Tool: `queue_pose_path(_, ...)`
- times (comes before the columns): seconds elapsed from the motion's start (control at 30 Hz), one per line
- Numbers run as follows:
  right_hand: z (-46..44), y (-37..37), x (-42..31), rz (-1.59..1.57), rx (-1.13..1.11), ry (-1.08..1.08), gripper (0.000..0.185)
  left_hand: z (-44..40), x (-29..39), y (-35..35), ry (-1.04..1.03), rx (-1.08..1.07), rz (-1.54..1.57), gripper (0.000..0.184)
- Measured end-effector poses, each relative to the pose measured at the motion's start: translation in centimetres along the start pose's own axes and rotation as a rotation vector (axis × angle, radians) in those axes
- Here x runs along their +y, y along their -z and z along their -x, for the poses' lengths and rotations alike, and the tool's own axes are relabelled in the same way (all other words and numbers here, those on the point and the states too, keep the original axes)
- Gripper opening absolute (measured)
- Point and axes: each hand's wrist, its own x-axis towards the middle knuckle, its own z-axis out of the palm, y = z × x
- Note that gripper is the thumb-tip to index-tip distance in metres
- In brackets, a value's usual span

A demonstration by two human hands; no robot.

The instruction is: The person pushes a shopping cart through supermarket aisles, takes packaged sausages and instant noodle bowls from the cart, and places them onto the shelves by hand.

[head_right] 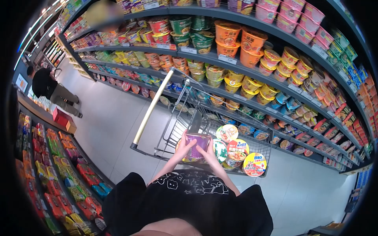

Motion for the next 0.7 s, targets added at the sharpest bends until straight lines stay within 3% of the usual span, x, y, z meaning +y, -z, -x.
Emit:
queue_pose_path(0.17,0.3,-1.4,-1.0,0.038,0.035,-0.077,0.079,0.7,0.6,1.3,0.03,-0.036,-0.034,0.083)
queue_pose_path(0.33,0.5,-2.6,-1.7,0.038,-0.035,-0.096,0.062,0.8,-0.5,2.6,-0.027,-0.056,-0.07,0.08)
queue_pose_path(0.7,-1.1,-1.8,3.0,0.065,-0.156,-0.225,0.056,1.5,-1.9,5.3,0.02,-0.054,0.043,0.078)
